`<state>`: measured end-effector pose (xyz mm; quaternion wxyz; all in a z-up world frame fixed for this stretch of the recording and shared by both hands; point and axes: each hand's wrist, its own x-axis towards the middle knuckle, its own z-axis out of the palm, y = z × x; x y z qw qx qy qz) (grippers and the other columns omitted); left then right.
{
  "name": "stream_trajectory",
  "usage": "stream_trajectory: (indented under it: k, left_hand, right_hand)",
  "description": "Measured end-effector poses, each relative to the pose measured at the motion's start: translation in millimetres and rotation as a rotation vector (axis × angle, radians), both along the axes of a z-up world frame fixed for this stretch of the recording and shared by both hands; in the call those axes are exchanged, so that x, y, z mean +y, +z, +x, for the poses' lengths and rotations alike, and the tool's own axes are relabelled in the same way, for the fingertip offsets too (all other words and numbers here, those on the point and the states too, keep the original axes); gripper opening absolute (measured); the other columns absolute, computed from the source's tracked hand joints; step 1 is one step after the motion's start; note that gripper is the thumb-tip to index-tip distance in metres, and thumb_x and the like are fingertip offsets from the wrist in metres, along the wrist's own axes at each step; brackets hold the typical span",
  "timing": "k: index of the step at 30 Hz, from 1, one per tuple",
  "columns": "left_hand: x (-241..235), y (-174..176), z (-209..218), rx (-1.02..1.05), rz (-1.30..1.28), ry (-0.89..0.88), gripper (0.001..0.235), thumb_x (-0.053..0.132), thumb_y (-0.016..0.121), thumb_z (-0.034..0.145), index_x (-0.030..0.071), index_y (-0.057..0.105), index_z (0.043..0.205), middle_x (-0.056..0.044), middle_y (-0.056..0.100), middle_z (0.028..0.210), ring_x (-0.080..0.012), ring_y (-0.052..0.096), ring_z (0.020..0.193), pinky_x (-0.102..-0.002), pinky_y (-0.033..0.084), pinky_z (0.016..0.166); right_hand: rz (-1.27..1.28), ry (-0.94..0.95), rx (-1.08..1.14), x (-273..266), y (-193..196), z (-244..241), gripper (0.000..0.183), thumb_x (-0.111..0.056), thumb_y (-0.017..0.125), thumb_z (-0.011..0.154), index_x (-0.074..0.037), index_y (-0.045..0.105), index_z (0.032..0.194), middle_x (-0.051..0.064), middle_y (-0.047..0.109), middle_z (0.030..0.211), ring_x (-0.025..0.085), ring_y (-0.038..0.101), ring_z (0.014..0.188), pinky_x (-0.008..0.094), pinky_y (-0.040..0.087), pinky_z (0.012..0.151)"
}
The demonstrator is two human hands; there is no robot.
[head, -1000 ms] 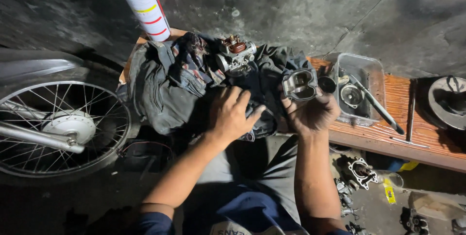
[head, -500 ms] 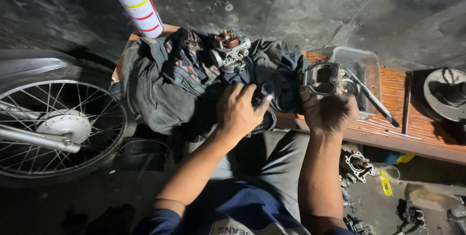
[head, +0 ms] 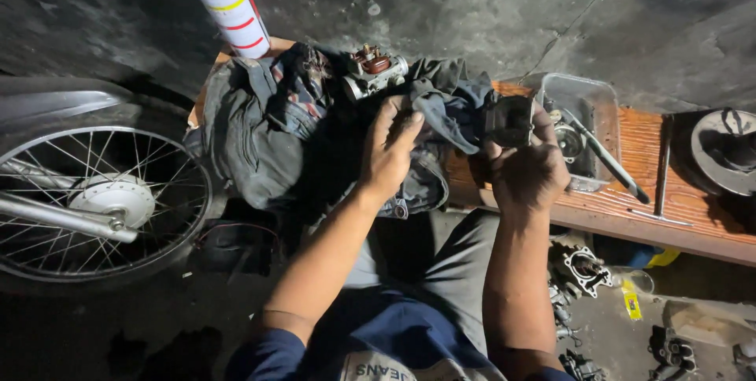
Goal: Inspecting and adjusting a cleaned motorcycle carburetor component using a screwdriver.
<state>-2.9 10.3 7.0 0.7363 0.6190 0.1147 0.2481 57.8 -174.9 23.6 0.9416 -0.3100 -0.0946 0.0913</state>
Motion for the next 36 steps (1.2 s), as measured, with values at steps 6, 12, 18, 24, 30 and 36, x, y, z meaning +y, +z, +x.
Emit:
stream_trajectory:
  k: [6, 12, 18, 24, 30, 36]
  left_hand:
    - [-5, -59, 22, -0.048, -0.591, 0.024, 0.033, 0.019, 0.071, 0.093, 0.014, 0.064, 0.125, 0.004, 0.046, 0.083, -0.0116, 0.061, 0.053, -0.04, 0.066, 0.072]
    - [-14, -9, 7, -0.24, -0.803, -0.065, 0.011, 0.014, 0.072, 0.093, 0.016, 0.063, 0.1, -0.004, 0.069, 0.098, -0.0271, 0.074, 0.093, -0.05, 0.063, 0.079]
    - [-10, 6, -12, -0.35, -0.228, 0.017, 0.009, 0.014, 0.065, 0.098, 0.011, 0.065, 0.107, 0.003, 0.058, 0.1, -0.0104, 0.056, 0.106, -0.032, 0.049, 0.093]
    - [4, -27, 6, -0.212, 0.351, 0.106, 0.037, -0.001, 0.067, 0.081, 0.001, 0.069, 0.118, -0.021, 0.07, 0.105, -0.0375, 0.068, 0.11, -0.047, 0.054, 0.098]
    - [14, -17, 27, -0.222, 0.598, 0.145, 0.054, 0.002, 0.086, 0.064, 0.011, 0.072, 0.115, -0.008, 0.071, 0.094, -0.029, 0.073, 0.097, -0.039, 0.061, 0.084]
    - [37, -32, 41, -0.388, 1.17, 0.23, 0.045, 0.012, 0.077, 0.078, 0.022, 0.068, 0.121, 0.0, 0.066, 0.091, -0.0254, 0.073, 0.083, -0.038, 0.062, 0.069]
  right_hand:
    - [-0.092, -0.072, -0.009, 15, 20, -13, 0.05, -0.009, 0.062, 0.077, -0.003, 0.059, 0.126, 0.014, 0.069, 0.106, 0.022, 0.074, 0.087, 0.038, 0.07, 0.075]
    - [-0.332, -0.075, 0.025, 37, 4, 0, 0.044, 0.002, 0.048, 0.087, -0.006, 0.054, 0.13, 0.018, 0.056, 0.104, 0.032, 0.061, 0.067, 0.041, 0.047, 0.024]
    - [-0.217, -0.045, -0.05, 44, -37, -6, 0.047, 0.001, 0.056, 0.088, 0.001, 0.052, 0.135, 0.012, 0.056, 0.091, 0.025, 0.066, 0.06, 0.044, 0.066, 0.05]
    - [-0.293, -0.047, -0.153, 42, -34, 2, 0.049, -0.006, 0.061, 0.088, 0.0, 0.055, 0.137, 0.015, 0.065, 0.087, 0.027, 0.072, 0.062, 0.033, 0.054, 0.037]
    - [-0.414, -0.136, -0.261, 47, -26, -9, 0.052, 0.0, 0.064, 0.081, 0.008, 0.059, 0.132, 0.018, 0.068, 0.096, 0.021, 0.07, 0.067, 0.034, 0.062, 0.055]
    - [-0.491, -0.086, -0.325, 35, -35, 4, 0.048, -0.002, 0.066, 0.081, 0.008, 0.063, 0.128, 0.017, 0.07, 0.093, 0.021, 0.07, 0.063, 0.033, 0.059, 0.052]
